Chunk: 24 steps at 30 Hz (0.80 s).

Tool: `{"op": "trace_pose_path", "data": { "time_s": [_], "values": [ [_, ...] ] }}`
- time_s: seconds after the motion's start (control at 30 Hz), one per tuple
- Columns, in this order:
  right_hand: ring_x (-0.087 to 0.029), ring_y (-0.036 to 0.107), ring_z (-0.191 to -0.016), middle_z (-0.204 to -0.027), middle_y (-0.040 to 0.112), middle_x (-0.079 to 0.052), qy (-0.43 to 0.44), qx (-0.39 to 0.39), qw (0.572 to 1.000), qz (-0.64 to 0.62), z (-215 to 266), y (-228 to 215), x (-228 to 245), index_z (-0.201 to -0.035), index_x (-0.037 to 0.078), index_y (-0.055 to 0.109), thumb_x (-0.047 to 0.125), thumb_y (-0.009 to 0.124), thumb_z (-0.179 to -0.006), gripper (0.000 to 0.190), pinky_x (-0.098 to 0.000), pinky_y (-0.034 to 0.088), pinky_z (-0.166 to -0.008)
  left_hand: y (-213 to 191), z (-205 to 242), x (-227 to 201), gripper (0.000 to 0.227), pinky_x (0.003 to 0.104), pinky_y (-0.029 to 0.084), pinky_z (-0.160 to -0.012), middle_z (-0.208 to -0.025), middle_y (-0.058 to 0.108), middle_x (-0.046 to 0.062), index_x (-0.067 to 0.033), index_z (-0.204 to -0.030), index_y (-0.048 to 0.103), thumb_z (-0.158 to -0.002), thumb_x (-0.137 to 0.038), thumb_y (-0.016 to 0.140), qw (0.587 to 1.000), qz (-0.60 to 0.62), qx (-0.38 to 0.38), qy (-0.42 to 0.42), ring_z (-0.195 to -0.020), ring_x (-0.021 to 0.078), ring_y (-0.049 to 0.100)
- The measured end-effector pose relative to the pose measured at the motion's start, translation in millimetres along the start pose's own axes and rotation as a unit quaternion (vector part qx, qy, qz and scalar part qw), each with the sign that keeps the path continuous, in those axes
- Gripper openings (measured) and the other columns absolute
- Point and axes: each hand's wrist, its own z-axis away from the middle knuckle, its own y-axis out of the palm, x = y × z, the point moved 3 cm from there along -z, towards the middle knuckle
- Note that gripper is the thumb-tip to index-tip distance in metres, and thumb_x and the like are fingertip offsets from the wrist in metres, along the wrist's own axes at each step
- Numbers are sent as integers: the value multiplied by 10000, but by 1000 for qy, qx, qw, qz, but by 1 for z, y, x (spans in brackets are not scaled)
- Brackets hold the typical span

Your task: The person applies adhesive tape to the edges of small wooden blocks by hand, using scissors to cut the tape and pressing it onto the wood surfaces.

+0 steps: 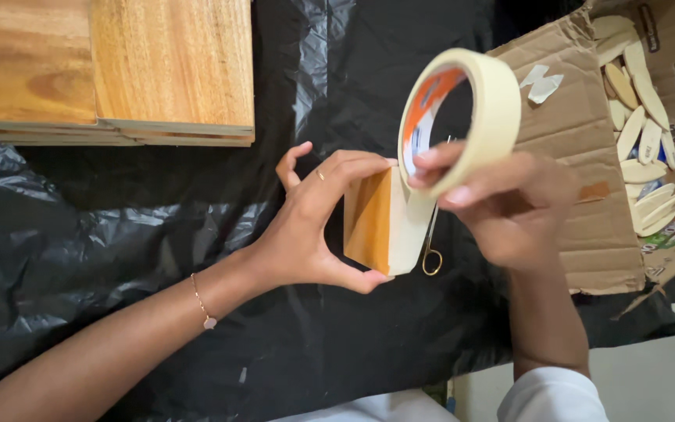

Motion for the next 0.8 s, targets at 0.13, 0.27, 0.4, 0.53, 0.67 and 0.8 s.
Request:
{"op": "trace_pose_path", "data": {
  "time_s": [0.13,0.27,0.4,0.53,0.67,0.8],
  "values": [
    [-304,769,-953,-1181,671,-277,-23,2,999,41,-14,6,-13,-981,49,619,-75,615,-1003,126,-380,686,-873,0,0,0,965,497,57,-1186,-1389,610,-39,-190,-1398,474,-585,-506,886,1000,-5,-1,-2,-1336,133,592],
    [-344,764,-969,-1070,695,-299,-72,13,991,110,-24,12,-23,-946,37,654,-155,616,-975,199,-427,678,-886,0,-1,2,994,495,65,-1178,-1408,607,-20,-184,-1427,475,-594,-547,875,1000,-7,9,-8,-1345,145,593],
    [-336,773,-924,-1091,704,-293,-89,25,986,136,-27,15,-30,-934,39,666,-131,640,-973,176,-425,683,-877,0,-2,4,971,477,53,-1181,-1406,606,-28,-178,-1423,480,-610,-551,857,1000,-4,14,-9,-1340,134,597],
    [-337,773,-920,-1114,698,-292,-88,33,987,128,-26,16,-35,-962,27,675,-150,650,-964,179,-415,687,-884,0,-3,6,961,486,60,-1181,-1391,611,-23,-171,-1407,488,-609,-566,847,1000,-6,14,-11,-1330,138,605],
    [-342,771,-903,-1101,696,-309,-93,41,984,150,-28,16,-33,-928,18,677,-171,648,-956,193,-411,689,-857,0,-3,7,974,486,68,-1183,-1403,620,-14,-171,-1412,481,-606,-550,875,1000,-2,12,-9,-1332,144,615],
    [-339,759,-984,-1051,711,-302,-102,35,979,173,-26,15,-35,-911,25,677,-179,668,-944,206,-426,686,-900,1,-3,8,966,489,65,-1187,-1400,627,-19,-166,-1407,481,-607,-544,871,1000,-1,12,-9,-1328,147,620]
  ]
}}
